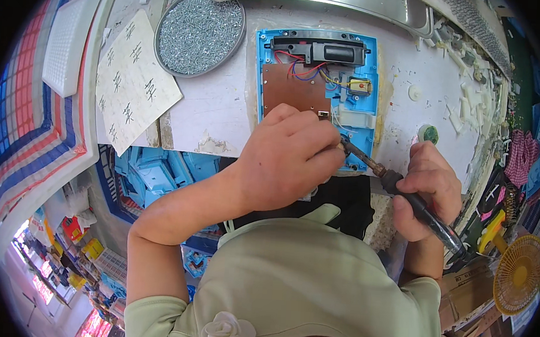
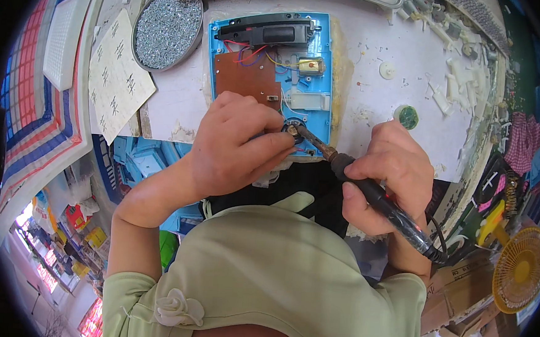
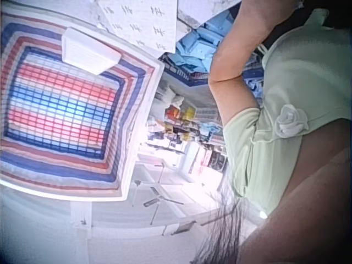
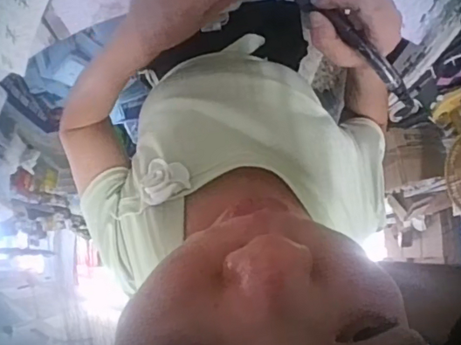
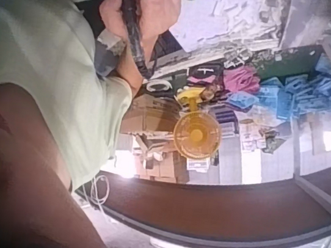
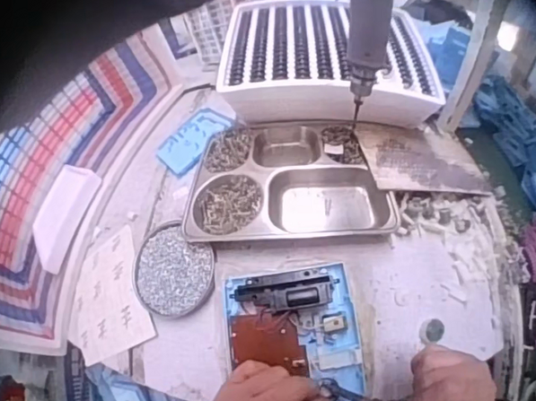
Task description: Assemble a light blue electronic device by installing a circuit board and various internal components before securing the casing.
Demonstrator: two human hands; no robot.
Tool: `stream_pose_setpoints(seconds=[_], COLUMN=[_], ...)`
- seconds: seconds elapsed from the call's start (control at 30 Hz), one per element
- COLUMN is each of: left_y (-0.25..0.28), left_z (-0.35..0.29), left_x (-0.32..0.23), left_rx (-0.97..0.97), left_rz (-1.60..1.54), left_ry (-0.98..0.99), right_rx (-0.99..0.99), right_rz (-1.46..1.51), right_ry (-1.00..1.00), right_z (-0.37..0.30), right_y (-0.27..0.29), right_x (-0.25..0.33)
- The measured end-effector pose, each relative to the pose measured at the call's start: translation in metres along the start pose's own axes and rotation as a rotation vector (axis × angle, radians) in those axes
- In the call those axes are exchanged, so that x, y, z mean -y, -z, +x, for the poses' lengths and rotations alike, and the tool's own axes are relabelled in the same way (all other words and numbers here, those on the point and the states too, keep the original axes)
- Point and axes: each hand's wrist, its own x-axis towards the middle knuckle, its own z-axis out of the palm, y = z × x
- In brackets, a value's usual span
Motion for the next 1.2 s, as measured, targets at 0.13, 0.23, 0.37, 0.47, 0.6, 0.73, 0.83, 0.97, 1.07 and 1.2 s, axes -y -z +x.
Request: stream_pose_setpoints(seconds=[0.13, 0.23, 0.37, 0.47, 0.6, 0.73, 0.83, 0.97, 1.07, 1.2], left_y=[-0.006, -0.007, -0.006, -0.006, -0.004, -0.006, -0.007, -0.006, -0.005, -0.004], left_z=[-0.005, -0.007, -0.006, -0.006, -0.001, -0.002, -0.002, 0.001, 0.002, 0.003], left_x=[0.001, 0.000, -0.001, -0.002, -0.007, -0.011, -0.014, -0.016, -0.016, -0.016], left_rx=[-0.032, -0.063, -0.032, -0.013, -0.026, -0.048, -0.041, -0.004, 0.024, 0.054], left_rz=[0.049, 0.079, 0.069, 0.063, 0.038, 0.123, 0.132, 0.151, 0.154, 0.164], left_ry=[-0.007, -0.009, 0.010, 0.028, 0.093, 0.115, 0.133, 0.164, 0.159, 0.145], right_rx=[-0.036, -0.104, -0.222, -0.272, -0.290, -0.300, -0.287, -0.282, -0.292, -0.297], right_rz=[0.035, 0.078, 0.085, 0.061, 0.044, 0.051, 0.053, 0.057, 0.062, 0.064], right_ry=[-0.025, -0.047, -0.059, -0.056, -0.051, -0.041, -0.060, -0.065, -0.060, -0.065], right_z=[-0.005, -0.013, -0.021, -0.023, -0.026, -0.025, -0.024, -0.024, -0.024, -0.024], right_y=[0.004, 0.008, 0.015, 0.019, 0.023, 0.024, 0.024, 0.024, 0.024, 0.025], right_x=[0.002, 0.005, 0.010, 0.013, 0.012, 0.010, 0.011, 0.010, 0.008, 0.010])
